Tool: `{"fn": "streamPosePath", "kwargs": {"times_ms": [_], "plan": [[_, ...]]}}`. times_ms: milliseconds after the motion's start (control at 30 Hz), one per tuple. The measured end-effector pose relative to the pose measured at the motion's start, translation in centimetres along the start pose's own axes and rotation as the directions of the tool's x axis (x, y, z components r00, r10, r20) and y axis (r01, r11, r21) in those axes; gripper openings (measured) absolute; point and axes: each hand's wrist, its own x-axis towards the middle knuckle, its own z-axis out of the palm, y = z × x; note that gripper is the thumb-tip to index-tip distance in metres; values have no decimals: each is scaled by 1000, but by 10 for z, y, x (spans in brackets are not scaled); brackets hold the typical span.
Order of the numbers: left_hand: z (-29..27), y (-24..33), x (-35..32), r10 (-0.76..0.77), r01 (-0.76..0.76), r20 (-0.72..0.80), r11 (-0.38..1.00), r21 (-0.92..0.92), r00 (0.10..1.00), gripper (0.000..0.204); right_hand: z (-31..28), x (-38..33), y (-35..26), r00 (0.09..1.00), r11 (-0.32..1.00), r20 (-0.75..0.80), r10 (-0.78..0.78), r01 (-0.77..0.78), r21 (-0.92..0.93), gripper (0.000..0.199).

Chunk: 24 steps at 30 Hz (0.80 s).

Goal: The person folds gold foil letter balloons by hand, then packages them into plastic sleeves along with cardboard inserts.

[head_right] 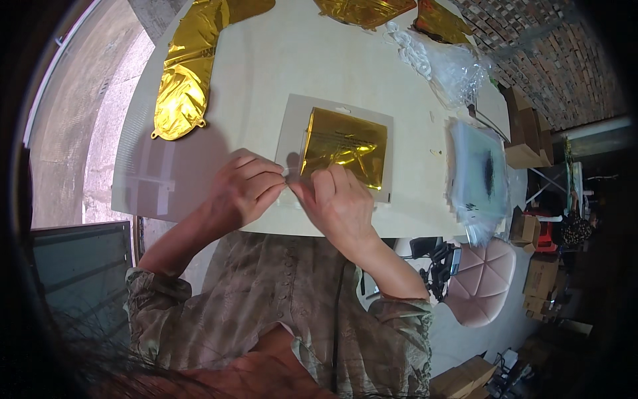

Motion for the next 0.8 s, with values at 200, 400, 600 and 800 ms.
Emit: {"fn": "streamPosePath", "kwargs": {"times_ms": [200, 400, 600, 800], "plan": [[-21, 8, 25, 30, -31, 136, 1000, 0, 990, 25, -36, -17, 7, 988, 973, 139, -65, 31, 229, 20], [21, -9, 67, 316, -316, 395, 946, -69, 862, 51, -42, -29, 21, 957, 962, 288, 38, -113, 249, 18], [50, -24, 62, 292, -291, 539, 953, -89, 790, 54, -42, -27, 30, 892, 957, 452, -6, -126, 261, 18], [54, -24, 64, 305, -370, 558, 929, 4, 772, 56, -35, -28, 31, 922, 975, 335, -192, 142, 170, 19]]}}
